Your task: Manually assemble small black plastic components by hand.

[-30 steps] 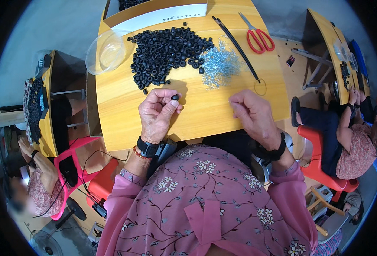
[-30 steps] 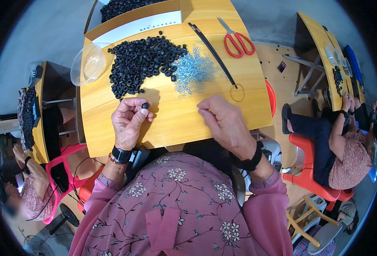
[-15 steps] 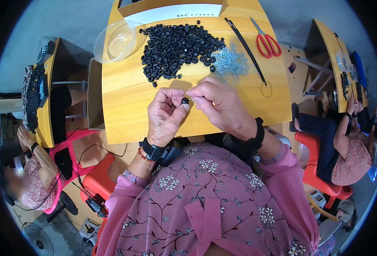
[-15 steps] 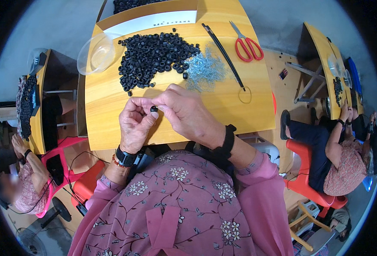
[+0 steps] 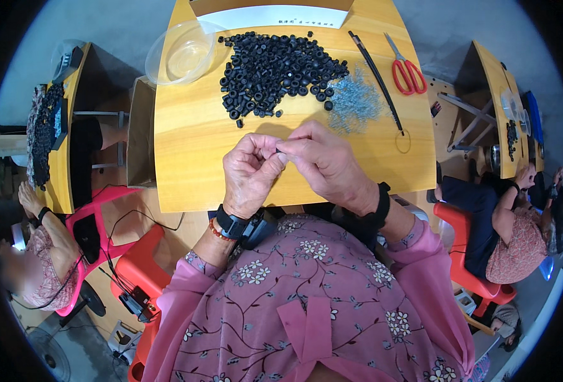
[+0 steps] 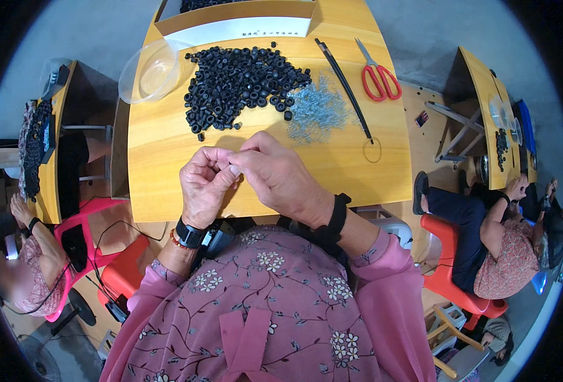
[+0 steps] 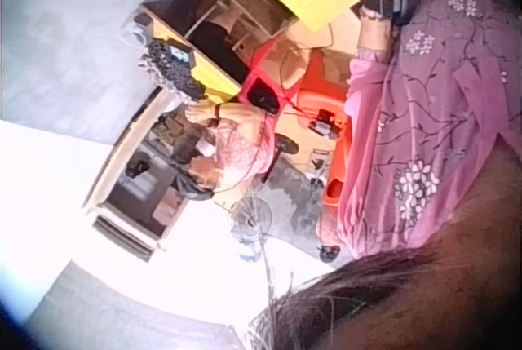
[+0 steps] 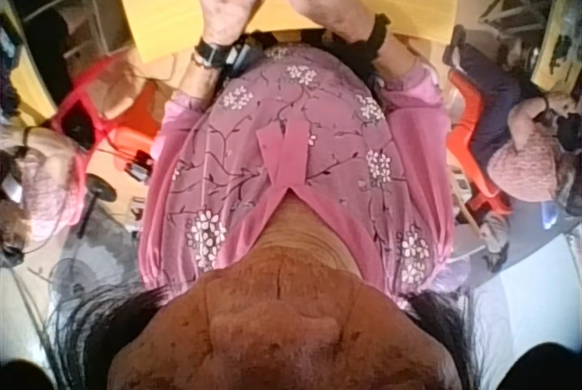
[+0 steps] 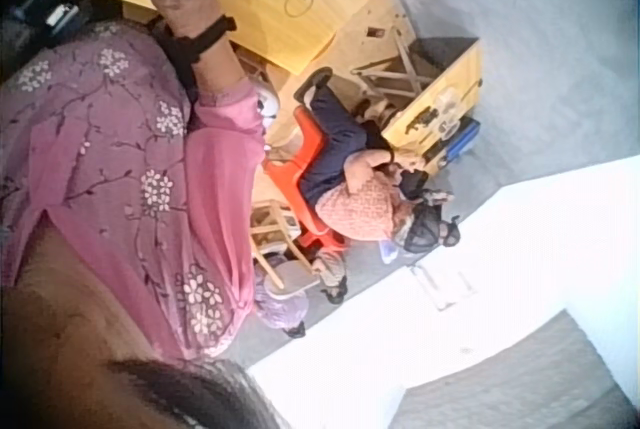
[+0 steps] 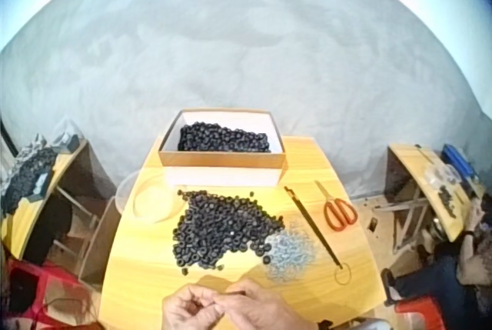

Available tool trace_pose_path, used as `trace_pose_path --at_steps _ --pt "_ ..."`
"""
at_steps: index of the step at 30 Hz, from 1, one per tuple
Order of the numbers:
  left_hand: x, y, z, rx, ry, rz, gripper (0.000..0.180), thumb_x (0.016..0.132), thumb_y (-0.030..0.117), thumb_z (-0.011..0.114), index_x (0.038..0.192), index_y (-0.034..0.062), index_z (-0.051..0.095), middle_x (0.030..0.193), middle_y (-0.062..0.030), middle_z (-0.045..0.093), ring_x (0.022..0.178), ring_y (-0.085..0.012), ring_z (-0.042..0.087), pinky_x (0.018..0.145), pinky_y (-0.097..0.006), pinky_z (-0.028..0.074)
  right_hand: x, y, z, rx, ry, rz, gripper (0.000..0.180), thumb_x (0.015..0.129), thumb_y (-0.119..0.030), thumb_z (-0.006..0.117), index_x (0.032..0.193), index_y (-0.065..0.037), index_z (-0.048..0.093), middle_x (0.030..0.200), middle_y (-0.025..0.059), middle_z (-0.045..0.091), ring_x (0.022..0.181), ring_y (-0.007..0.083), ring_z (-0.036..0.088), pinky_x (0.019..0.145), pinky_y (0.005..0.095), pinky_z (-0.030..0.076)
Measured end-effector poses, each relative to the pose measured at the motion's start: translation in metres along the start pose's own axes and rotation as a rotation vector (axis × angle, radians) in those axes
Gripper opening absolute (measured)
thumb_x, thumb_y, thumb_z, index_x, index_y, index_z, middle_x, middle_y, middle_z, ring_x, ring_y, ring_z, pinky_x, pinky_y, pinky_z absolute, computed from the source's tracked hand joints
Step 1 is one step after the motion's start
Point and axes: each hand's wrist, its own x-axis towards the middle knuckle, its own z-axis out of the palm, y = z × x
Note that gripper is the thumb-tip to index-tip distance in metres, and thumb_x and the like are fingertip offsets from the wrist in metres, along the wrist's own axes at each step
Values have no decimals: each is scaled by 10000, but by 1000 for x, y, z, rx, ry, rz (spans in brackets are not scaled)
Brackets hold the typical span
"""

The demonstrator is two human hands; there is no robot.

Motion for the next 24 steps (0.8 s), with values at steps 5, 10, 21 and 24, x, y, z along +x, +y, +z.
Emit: trace_pose_path --at_steps 5,10,21,24 --pt "0 -1 -2 -39 53 14 140 907 -24 676 1024 -4 601 821 -14 629 680 -62 581 606 -206 491 6 -2 -4 146 -29 249 221 901 -28 603 1112 -24 671 864 109 594 816 225 640 676 324 507" --pt "0 4 -1 -16 81 64 153 930 -20 641 1076 3 603 837 -23 632 690 -85 598 627 -239 526 34 21 -5 -69 1 356 205 876 -67 632 1067 2 659 883 165 616 851 295 647 720 396 515" --pt "-1 -1 -2 -22 56 85 127 928 -13 652 1049 21 635 794 12 630 673 -44 579 599 -192 483 47 27 10 -304 -8 174 123 855 -77 656 907 13 590 856 180 596 784 385 609 706 454 503" --pt "-2 -1 -2 -7 55 77 113 930 -12 652 1035 24 628 796 10 631 674 -44 580 601 -193 487 29 16 1 61 45 383 95 926 -79 627 946 1 580 863 113 628 727 248 661 625 347 526"
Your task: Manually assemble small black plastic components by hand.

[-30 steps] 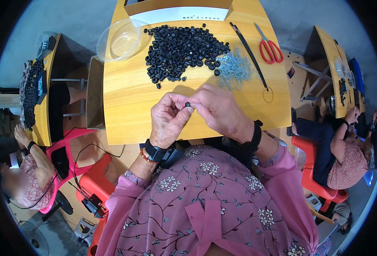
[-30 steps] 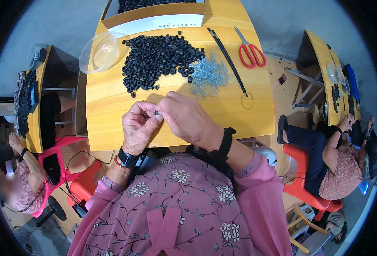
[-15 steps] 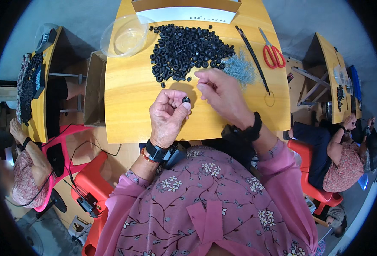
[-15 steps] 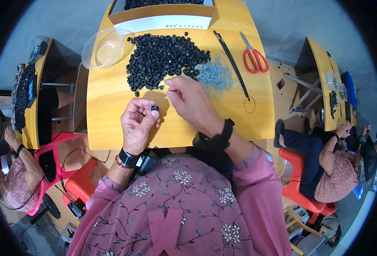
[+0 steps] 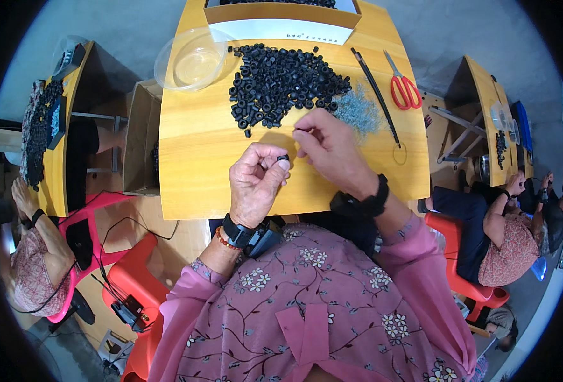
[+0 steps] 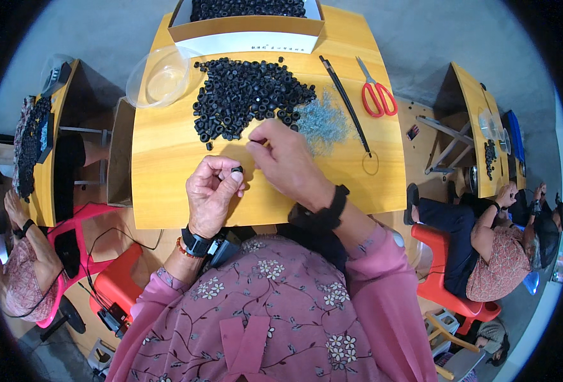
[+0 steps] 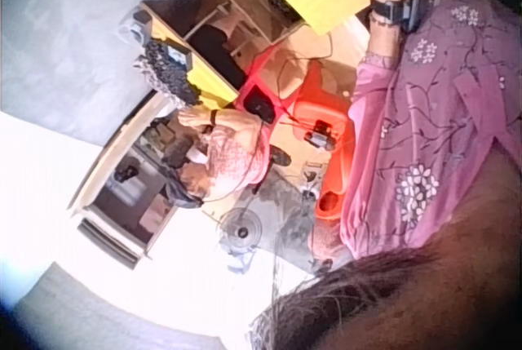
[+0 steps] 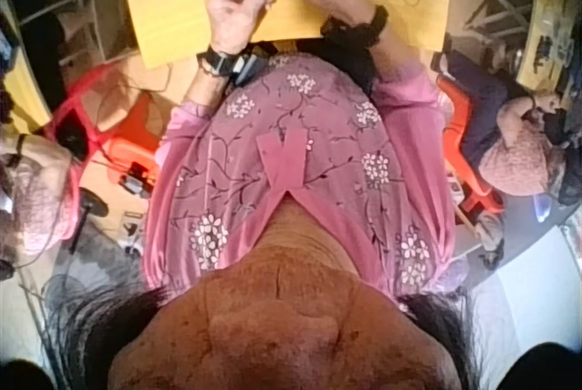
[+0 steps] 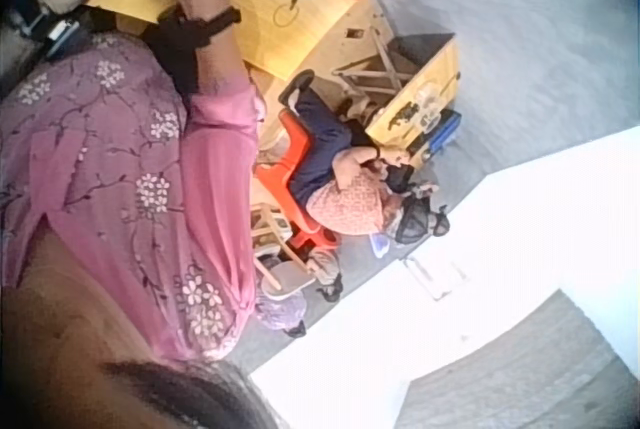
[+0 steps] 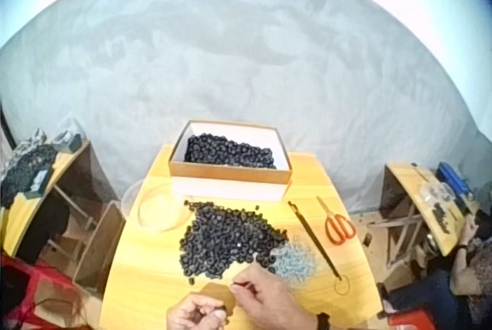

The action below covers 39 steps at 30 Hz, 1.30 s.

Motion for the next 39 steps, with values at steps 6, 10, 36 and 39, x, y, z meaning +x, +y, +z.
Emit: trace_pose_path --at_steps 6,10,36,39 --pt "0 1 3 1 -8 18 113 938 -7 643 1044 22 613 801 6 629 685 -55 585 619 -204 496 -40 -10 -18 430 3 239 111 946 -63 637 1017 20 612 894 57 653 710 108 680 598 231 548" --pt "0 1 3 10 -17 11 111 950 -5 626 1057 14 609 801 3 627 695 -67 591 652 -219 508 -50 -5 -22 395 -4 230 176 955 -55 635 1107 34 649 930 62 654 730 103 675 632 228 547" --pt "-1 -2 1 2 -57 -15 158 939 -17 633 1082 -10 567 926 -52 644 794 -97 620 732 -248 537 -38 7 -8 610 -81 140 162 950 -36 644 1097 30 661 874 49 676 756 95 668 673 224 544" --pt "-1 -2 1 -19 -69 -13 156 934 -37 624 1078 -8 571 923 -39 641 799 -86 613 728 -236 528 -36 5 -7 542 -77 144 157 940 -28 656 1087 27 665 879 43 670 748 88 653 666 220 537"
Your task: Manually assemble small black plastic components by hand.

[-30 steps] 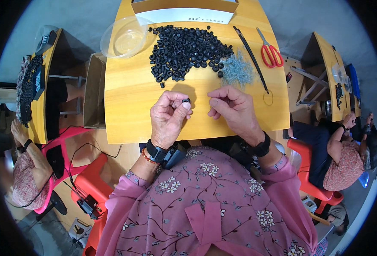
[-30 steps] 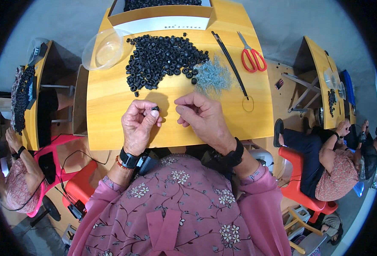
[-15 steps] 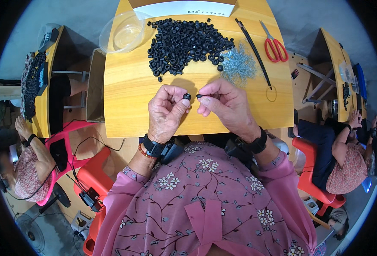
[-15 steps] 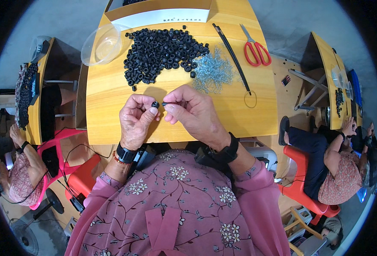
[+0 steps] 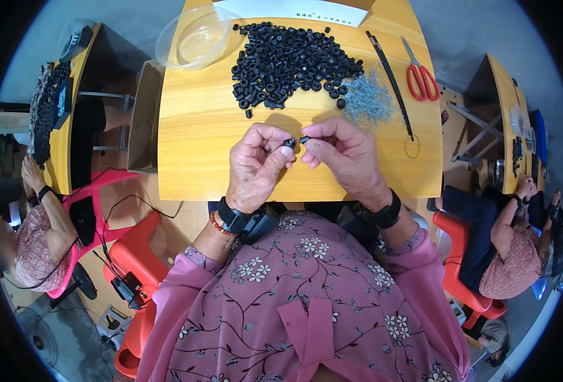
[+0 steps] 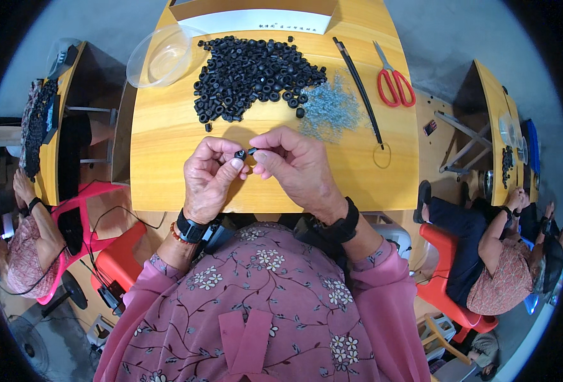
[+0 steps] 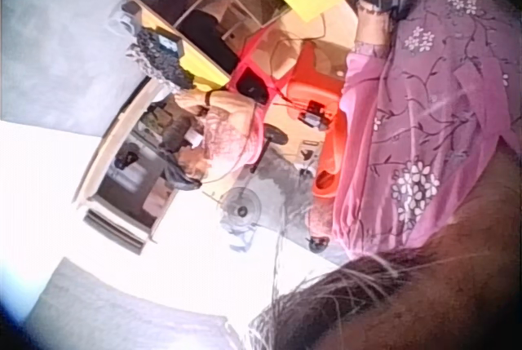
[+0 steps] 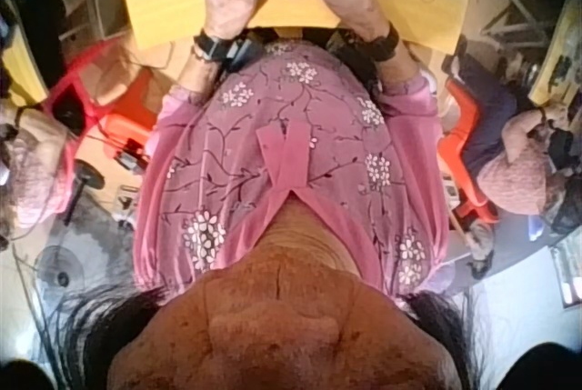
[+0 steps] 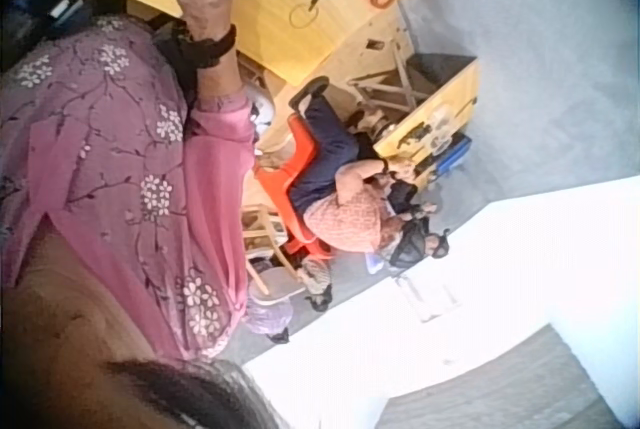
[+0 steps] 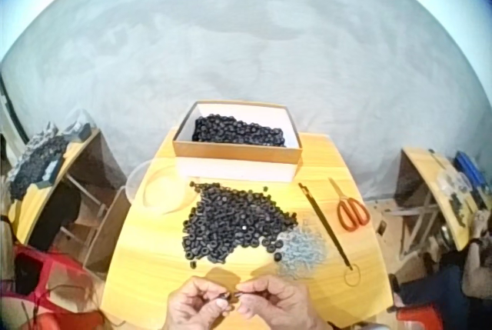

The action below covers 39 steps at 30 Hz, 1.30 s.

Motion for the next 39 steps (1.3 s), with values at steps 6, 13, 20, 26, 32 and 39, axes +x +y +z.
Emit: trace_pose_path --at_steps 6,13,20,26,32,39 --pt "0 1 0 20 5 -12 170 940 -8 644 1092 -20 568 940 -71 659 806 -109 634 727 -258 546 2 4 -2 -135 -27 -58 158 949 -8 643 1102 32 655 912 44 664 804 88 644 712 226 531" --pt "-1 -1 -1 4 9 -29 186 916 -49 652 1090 -16 594 910 -30 659 791 -69 612 718 -219 521 3 0 3 -209 8 -88 129 933 13 650 1058 40 667 903 47 651 770 89 640 679 221 525" --pt "0 -3 -3 24 12 -25 164 928 -11 658 1077 -25 592 925 -66 669 794 -100 629 725 -244 542 6 1 8 -293 42 -180 102 895 32 672 995 38 688 859 61 640 687 95 622 602 227 503" --pt "0 -3 -2 -7 12 -20 173 913 -66 647 1075 -22 607 914 -16 662 803 -51 606 739 -201 507 7 1 8 -389 51 -244 104 870 38 687 973 36 695 827 72 638 657 117 619 576 248 486" --pt "0 -3 -1 -6 35 -33 164 912 -67 647 1068 -27 611 880 -23 664 771 -59 608 710 -208 511 7 -1 9 -460 47 -253 102 854 17 703 956 26 696 788 83 628 658 158 619 581 281 477" --pt "0 -4 1 -23 56 -5 127 913 -69 643 1032 -31 616 854 -31 663 726 -64 602 679 -207 514 8 -6 15 -571 25 -311 62 855 -5 688 914 5 675 769 119 609 703 266 610 614 345 475"
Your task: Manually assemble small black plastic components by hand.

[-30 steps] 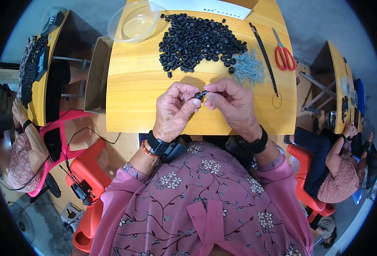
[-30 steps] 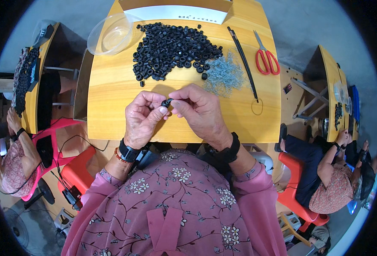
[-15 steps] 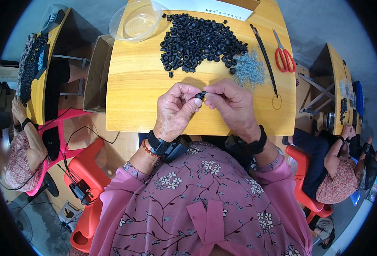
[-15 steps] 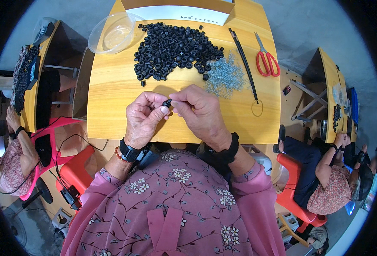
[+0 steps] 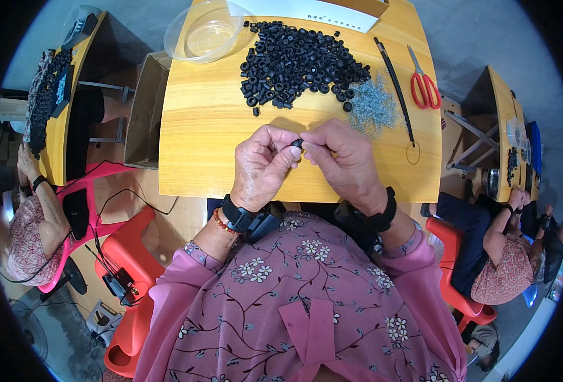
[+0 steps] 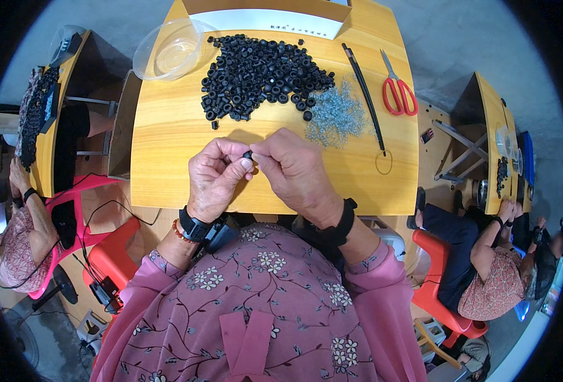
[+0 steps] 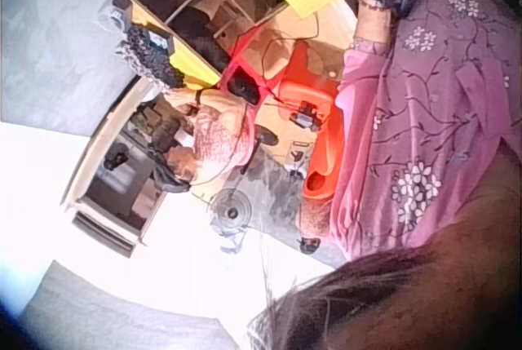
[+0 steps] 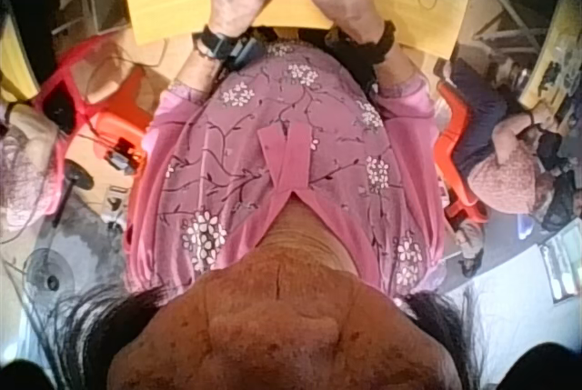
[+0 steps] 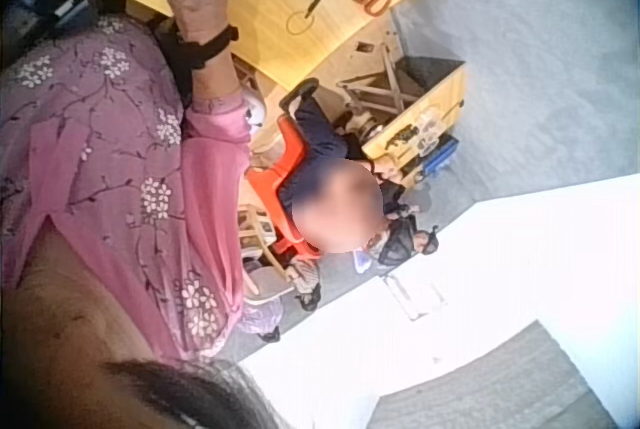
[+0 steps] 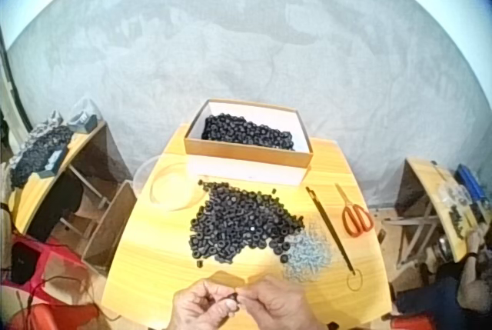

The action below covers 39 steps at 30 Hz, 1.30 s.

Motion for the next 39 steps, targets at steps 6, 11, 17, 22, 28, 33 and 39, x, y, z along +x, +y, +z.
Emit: trace_pose_path --at_steps 6,11,17,22,28,33,39 --pt "0 -6 -5 62 -35 -3 118 933 -45 632 1045 -48 597 888 -84 674 742 -115 631 694 -263 557 4 -2 -5 -128 -82 -157 62 867 -6 658 930 -2 658 752 123 589 682 277 596 598 366 461" --pt "1 -8 -3 31 -20 9 114 938 -35 632 1045 -44 596 892 -82 673 744 -121 632 702 -265 556 4 12 -5 23 -138 -28 107 881 4 624 979 -3 665 753 118 579 680 274 585 604 368 466" --pt "5 2 4 -38 -10 2 110 941 -25 634 1044 -40 598 896 -90 680 757 -123 635 721 -270 554 1 7 2 -64 -69 -140 203 858 24 607 1052 -7 657 764 102 584 718 266 588 618 359 479" --pt "6 -1 0 26 -34 -12 66 946 -15 637 1004 -29 612 857 -86 680 745 -119 633 695 -267 553 -1 1 2 -103 -69 -197 277 843 53 587 1105 -16 641 820 115 590 754 278 600 637 364 497" --pt "5 3 0 72 -28 -41 29 950 1 637 956 -22 620 821 -62 662 719 -101 622 653 -254 547 -4 -4 2 -159 -89 -189 298 858 59 587 1144 -16 629 872 133 585 752 294 610 651 359 512" --pt "5 8 0 73 -11 -81 29 948 2 632 967 -20 627 831 -45 658 715 -94 619 656 -243 543 -5 -3 -2 -43 -64 -4 372 853 24 647 1220 -1 589 892 145 570 743 300 612 649 377 514" --pt "6 6 -2 36 2 -101 74 954 34 639 1008 -16 642 873 -52 676 751 -101 632 721 -238 537 -1 -7 -1 -278 -145 -237 467 823 -56 722 1254 -8 548 934 166 563 781 346 615 659 417 516"
